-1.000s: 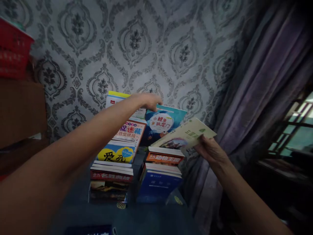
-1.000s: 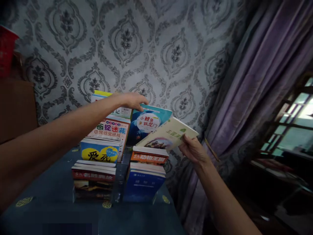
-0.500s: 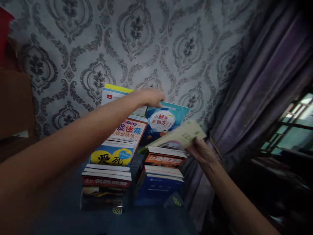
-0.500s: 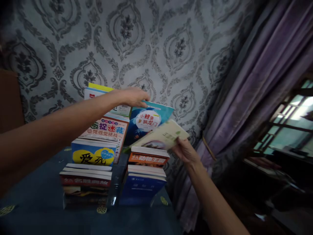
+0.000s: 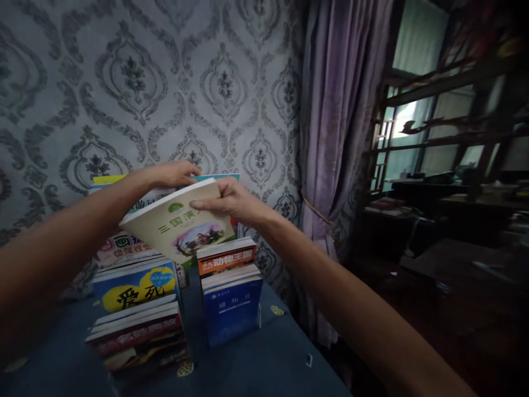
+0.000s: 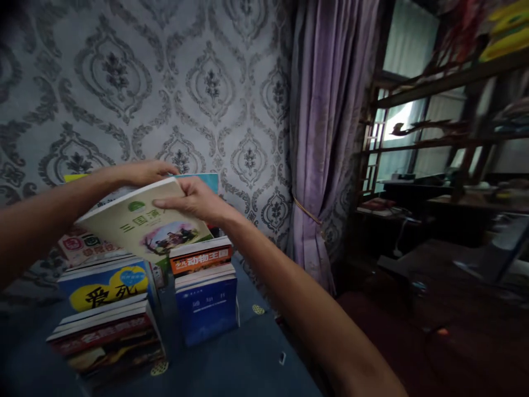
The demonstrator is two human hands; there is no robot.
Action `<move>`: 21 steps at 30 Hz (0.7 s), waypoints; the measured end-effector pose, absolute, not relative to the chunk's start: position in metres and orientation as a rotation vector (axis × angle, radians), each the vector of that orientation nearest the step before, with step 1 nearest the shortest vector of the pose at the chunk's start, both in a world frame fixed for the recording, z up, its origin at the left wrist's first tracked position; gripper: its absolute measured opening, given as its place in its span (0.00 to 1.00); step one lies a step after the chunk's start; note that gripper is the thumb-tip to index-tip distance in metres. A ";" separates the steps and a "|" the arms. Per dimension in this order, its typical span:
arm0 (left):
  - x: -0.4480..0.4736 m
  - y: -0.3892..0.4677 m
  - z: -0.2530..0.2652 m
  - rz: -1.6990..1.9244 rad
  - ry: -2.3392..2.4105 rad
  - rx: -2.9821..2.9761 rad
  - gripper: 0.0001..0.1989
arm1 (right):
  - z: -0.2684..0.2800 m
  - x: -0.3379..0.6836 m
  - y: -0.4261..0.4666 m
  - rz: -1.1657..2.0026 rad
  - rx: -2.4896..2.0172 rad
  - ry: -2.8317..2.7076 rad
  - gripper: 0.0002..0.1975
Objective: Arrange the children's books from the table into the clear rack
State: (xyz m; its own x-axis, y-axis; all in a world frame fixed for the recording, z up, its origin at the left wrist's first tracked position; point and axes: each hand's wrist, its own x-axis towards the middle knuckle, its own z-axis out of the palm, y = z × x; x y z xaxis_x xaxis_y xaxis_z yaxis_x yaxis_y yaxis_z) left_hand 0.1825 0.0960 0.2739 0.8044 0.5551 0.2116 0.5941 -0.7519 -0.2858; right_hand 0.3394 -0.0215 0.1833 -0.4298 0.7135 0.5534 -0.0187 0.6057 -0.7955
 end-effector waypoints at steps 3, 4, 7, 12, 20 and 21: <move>0.183 0.092 0.276 -0.151 -0.892 -2.683 0.22 | 0.187 0.328 -0.030 0.887 -0.527 -1.924 0.13; 0.183 0.091 0.276 -0.155 -0.897 -2.684 0.23 | 0.187 0.327 -0.033 0.872 -0.526 -1.936 0.12; 0.184 0.087 0.276 -0.147 -0.905 -2.642 0.23 | 0.183 0.331 -0.036 0.861 -0.527 -1.909 0.11; 0.185 0.078 0.272 -0.137 -0.984 -2.538 0.24 | 0.171 0.350 -0.024 0.860 -0.574 -1.732 0.15; 0.186 0.088 0.268 -0.184 -0.947 -2.540 0.24 | 0.149 0.396 0.014 0.815 -0.599 -1.361 0.21; 0.186 0.092 0.268 -0.178 -0.935 -2.563 0.25 | 0.147 0.401 0.018 0.812 -0.613 -1.318 0.21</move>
State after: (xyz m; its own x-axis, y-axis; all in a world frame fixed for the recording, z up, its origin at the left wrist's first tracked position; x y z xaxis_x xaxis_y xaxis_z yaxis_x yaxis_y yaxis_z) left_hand 0.1856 0.0924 0.2680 0.7677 0.5888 0.2529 0.6406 -0.6940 -0.3288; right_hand 0.4014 0.0181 0.1475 0.0543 0.8046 0.5913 -0.1667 0.5911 -0.7891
